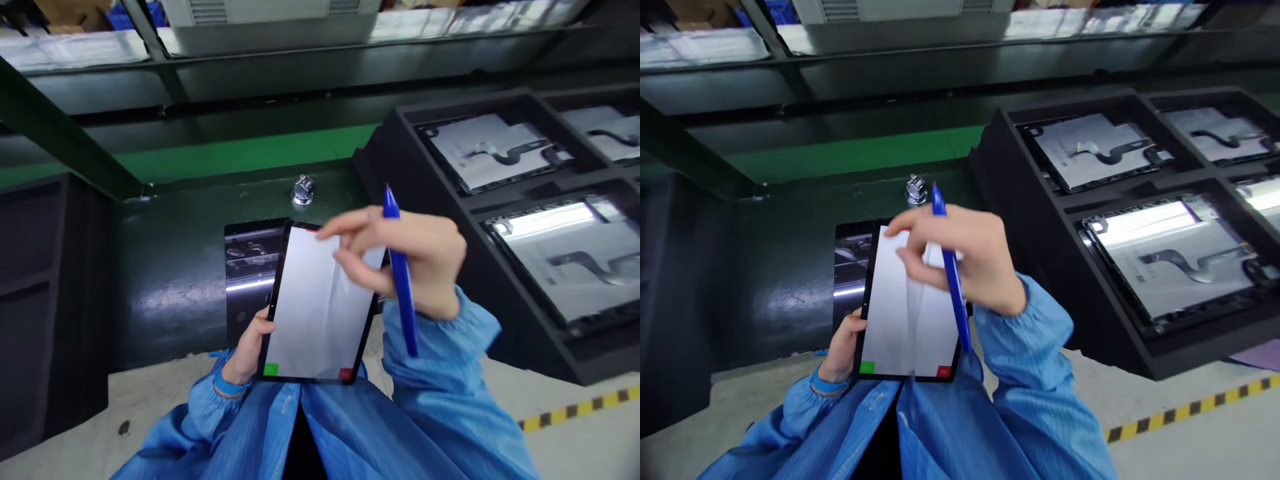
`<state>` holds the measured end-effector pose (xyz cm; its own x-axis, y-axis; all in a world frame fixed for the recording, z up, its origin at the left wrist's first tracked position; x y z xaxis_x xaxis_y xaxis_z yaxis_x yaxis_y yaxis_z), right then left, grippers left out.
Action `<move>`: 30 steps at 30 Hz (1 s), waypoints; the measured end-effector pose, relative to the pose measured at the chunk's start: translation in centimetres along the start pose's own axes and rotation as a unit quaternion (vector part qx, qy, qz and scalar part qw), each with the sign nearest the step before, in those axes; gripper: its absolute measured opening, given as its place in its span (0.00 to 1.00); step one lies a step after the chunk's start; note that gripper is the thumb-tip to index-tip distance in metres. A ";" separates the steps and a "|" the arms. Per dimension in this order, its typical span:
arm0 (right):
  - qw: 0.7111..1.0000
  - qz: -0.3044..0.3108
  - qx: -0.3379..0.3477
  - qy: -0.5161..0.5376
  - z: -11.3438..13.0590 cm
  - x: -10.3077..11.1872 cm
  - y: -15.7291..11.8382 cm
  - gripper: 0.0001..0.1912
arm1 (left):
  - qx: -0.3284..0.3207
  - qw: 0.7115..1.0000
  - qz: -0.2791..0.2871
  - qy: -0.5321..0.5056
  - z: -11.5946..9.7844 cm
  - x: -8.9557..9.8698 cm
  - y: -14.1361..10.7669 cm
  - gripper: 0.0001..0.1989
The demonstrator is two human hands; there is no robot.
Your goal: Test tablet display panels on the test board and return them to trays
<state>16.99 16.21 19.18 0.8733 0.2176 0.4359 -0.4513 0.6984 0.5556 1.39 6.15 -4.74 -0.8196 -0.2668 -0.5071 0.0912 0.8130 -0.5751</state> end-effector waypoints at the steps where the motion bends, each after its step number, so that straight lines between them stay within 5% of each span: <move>1: 1.000 -0.028 0.008 0.004 -0.8 0.4 0.4 0.14 | 0.001 1.000 0.001 0.005 0.1 0.0 0.1 0.11; 4: 0.990 -0.136 -0.027 0.021 -3.9 2.0 0.0 0.12 | -0.001 1.000 0.013 0.016 0.0 -0.2 0.1 0.13; 6: 0.984 -0.151 -0.066 0.060 -5.6 1.9 -0.9 0.06 | 0.006 1.000 0.011 0.019 -0.3 -0.3 0.1 0.15; 10: 0.992 0.044 -0.085 0.082 -6.2 -1.9 -1.3 0.42 | 0.007 1.000 0.022 0.000 -1.2 -0.6 0.0 0.11; 12: 0.988 0.091 -0.113 0.057 -6.6 -2.4 -1.6 0.48 | 0.005 0.999 0.031 -0.025 -1.5 -0.7 0.1 0.11; 19: 0.962 0.011 -0.172 0.211 -11.1 -0.2 -0.7 0.46 | 0.079 0.983 0.097 -0.135 -0.6 -1.4 -0.2 0.08; 23: 0.929 -0.009 -0.185 0.321 -15.2 -2.3 -0.5 0.37 | 0.058 0.976 0.118 -0.174 -1.1 -2.0 0.0 0.08; 30: 0.877 -0.063 -0.249 0.406 -20.4 -4.8 -1.5 0.35 | 0.017 0.983 0.064 -0.174 -1.8 -2.0 0.6 0.13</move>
<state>17.18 27.99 1.82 0.8452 0.3890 -0.3665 -0.3813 0.9194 0.0966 2.12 8.13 -2.93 -0.5576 -0.3293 -0.7620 0.2045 0.8351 -0.5106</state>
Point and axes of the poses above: each hand's wrist, its own y-axis towards the middle knuckle, its own x-axis out of the back of the hand, z = x × y, the point moved 10 cm from there along y, towards the middle knuckle, and after that the axes turned 6 degrees about z, right-handed, at the moved point
